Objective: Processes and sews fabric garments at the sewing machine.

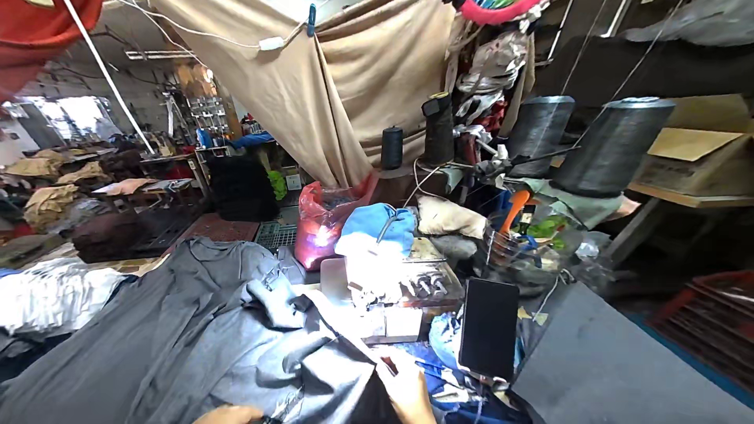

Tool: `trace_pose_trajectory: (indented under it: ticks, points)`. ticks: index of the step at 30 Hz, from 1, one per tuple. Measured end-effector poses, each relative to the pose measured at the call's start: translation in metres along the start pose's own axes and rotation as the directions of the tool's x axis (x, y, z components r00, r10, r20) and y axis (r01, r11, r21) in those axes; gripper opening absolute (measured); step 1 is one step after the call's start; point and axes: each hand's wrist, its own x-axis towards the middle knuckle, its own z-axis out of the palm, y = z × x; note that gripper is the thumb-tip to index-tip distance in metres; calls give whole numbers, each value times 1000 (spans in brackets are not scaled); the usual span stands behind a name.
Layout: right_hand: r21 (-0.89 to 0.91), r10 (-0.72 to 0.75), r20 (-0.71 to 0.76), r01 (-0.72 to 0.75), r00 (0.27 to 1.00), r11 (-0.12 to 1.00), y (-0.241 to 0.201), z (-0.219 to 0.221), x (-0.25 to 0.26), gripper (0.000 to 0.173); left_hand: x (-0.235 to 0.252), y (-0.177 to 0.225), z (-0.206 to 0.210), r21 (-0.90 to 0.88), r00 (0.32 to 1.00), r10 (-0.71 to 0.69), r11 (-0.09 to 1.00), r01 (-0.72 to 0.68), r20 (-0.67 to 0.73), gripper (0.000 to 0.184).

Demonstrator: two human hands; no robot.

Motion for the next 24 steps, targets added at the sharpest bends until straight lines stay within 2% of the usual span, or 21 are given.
trace_pose_trajectory:
  ticks: [2, 3, 4, 5, 6, 7, 8, 12, 16, 19, 22, 24]
  points:
    - [10, -12, -12, 12, 1000, 1000, 0, 0, 0, 14, 23, 8, 8, 53, 982, 97, 995, -89, -165, 29]
    - [13, -13, -16, 13, 1000, 1000, -2, -1, 0, 14, 40, 12, 12, 102, 928, 203, 978, -180, -311, 23]
    - [17, -15, -19, 15, 1000, 1000, -3, -1, 0, 14, 62, 13, 17, 180, 821, 331, 943, -279, -465, 18]
    - [19, -13, -19, 14, 1000, 1000, -4, -2, 0, 14, 86, 16, 20, 242, 710, 427, 904, -353, -560, 16]
    - [22, -11, -15, 11, 1000, 1000, -5, -3, -1, 15, 108, 20, 21, 282, 633, 489, 870, -405, -600, 16]
    - [28, -7, -10, 8, 1000, 1000, -6, -4, -1, 15, 127, 25, 22, 314, 596, 529, 846, -432, -605, 18]
    - [32, -4, -7, 4, 1000, 999, -7, -6, -1, 14, 143, 29, 23, 342, 587, 554, 830, -440, -590, 20]
    - [60, 3, 2, -4, 1000, 998, -6, -9, -1, 17, 178, 31, 25, 356, 628, 575, 818, -453, -524, 23]
    - [208, -37, 71, 22, 997, 978, -6, -9, 4, 31, 178, 37, 4, 171, 697, 570, 812, -558, -435, 28]
    - [253, -35, 115, 5, 993, 968, -12, -3, 10, 24, 168, 52, -13, 67, 765, 560, 818, -571, -319, 29]
    - [291, -61, 80, 35, 995, 956, -12, 5, 13, 17, 161, 62, -25, 6, 833, 502, 857, -515, -234, 28]
    - [386, -63, 87, 24, 994, 922, -20, -1, 15, 11, 162, 56, -26, 7, 831, 493, 861, -508, -259, 29]
